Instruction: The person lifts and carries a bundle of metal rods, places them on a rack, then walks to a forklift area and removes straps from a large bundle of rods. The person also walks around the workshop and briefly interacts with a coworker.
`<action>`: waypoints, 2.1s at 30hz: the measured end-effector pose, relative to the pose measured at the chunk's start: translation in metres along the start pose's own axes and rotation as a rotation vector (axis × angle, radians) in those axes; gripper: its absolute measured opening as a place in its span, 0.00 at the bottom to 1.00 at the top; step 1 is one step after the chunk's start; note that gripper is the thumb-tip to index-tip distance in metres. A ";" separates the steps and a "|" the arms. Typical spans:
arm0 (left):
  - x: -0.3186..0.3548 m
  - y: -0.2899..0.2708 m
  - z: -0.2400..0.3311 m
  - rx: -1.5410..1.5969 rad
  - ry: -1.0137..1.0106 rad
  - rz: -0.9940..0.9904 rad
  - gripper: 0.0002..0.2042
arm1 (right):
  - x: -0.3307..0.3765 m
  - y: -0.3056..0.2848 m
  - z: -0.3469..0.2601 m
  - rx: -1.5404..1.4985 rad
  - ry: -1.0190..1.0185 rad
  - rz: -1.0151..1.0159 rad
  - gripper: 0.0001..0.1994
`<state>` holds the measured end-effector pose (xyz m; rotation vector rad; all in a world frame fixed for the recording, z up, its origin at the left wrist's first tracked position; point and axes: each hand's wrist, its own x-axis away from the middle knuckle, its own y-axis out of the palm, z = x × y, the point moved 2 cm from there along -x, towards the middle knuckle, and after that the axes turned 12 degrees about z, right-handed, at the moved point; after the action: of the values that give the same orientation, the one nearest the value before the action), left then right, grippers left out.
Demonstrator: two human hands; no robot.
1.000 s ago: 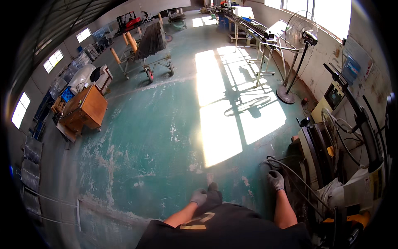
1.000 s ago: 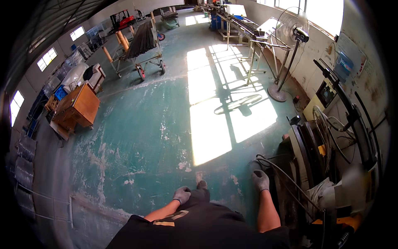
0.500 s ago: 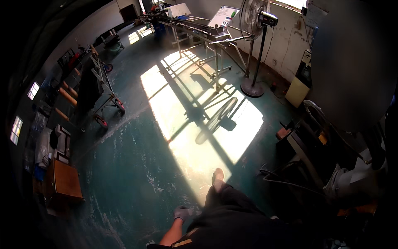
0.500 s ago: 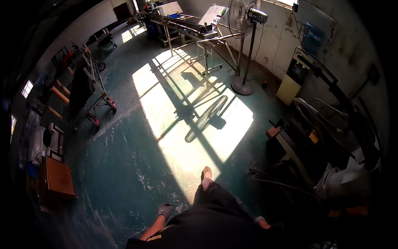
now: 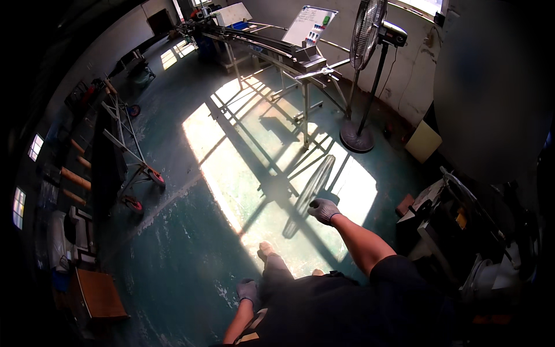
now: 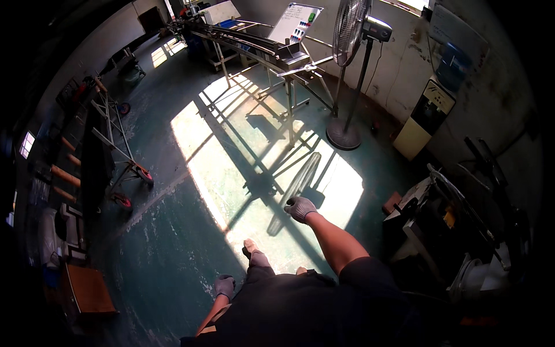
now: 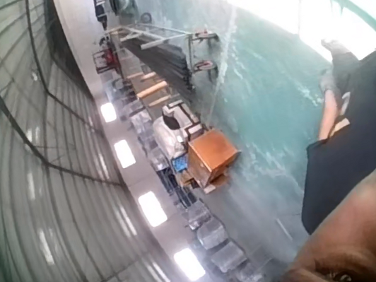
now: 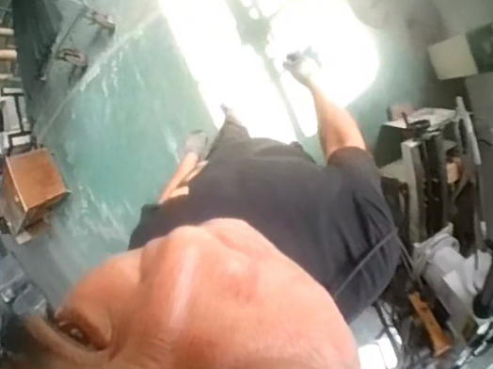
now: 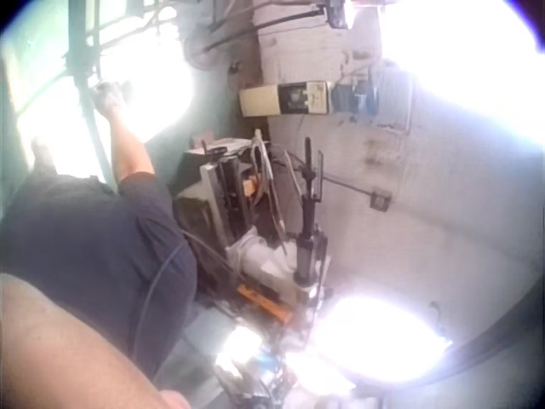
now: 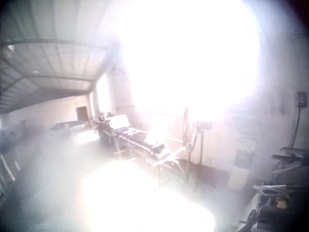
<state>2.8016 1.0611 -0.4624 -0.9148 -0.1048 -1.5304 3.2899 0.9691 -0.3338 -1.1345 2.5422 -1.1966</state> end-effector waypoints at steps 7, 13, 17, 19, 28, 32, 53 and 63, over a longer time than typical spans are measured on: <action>-0.192 0.061 0.139 -0.350 0.394 -0.077 0.11 | -0.085 0.060 -0.026 -0.118 0.153 -0.033 0.26; -0.299 0.073 0.336 -0.625 0.498 -0.175 0.11 | -0.014 0.127 0.179 0.459 0.824 -0.228 0.15; -0.385 0.084 0.394 -0.557 0.428 -0.167 0.11 | -0.017 0.149 0.188 0.384 0.880 -0.311 0.16; -0.430 0.099 0.403 -0.490 0.342 -0.148 0.11 | -0.070 0.137 0.108 0.286 0.988 -0.289 0.20; -0.492 0.214 0.516 -0.978 0.677 -0.385 0.09 | -0.484 0.064 -0.029 -0.042 0.656 0.275 0.23; -0.507 0.260 0.660 -0.737 0.574 -0.364 0.08 | -0.639 -0.064 -0.156 -0.187 0.258 0.477 0.19; -0.620 0.620 1.214 -0.307 1.052 -0.626 0.10 | -0.930 -0.289 -0.214 0.276 0.528 1.150 0.31; -0.492 0.801 1.423 -0.233 1.812 -0.537 0.09 | -0.937 -0.289 -0.230 0.262 0.487 1.145 0.24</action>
<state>4.1266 2.0865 -0.1410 0.6522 1.2112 -2.3546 4.0382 1.6217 -0.1627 0.7151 2.4624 -1.3958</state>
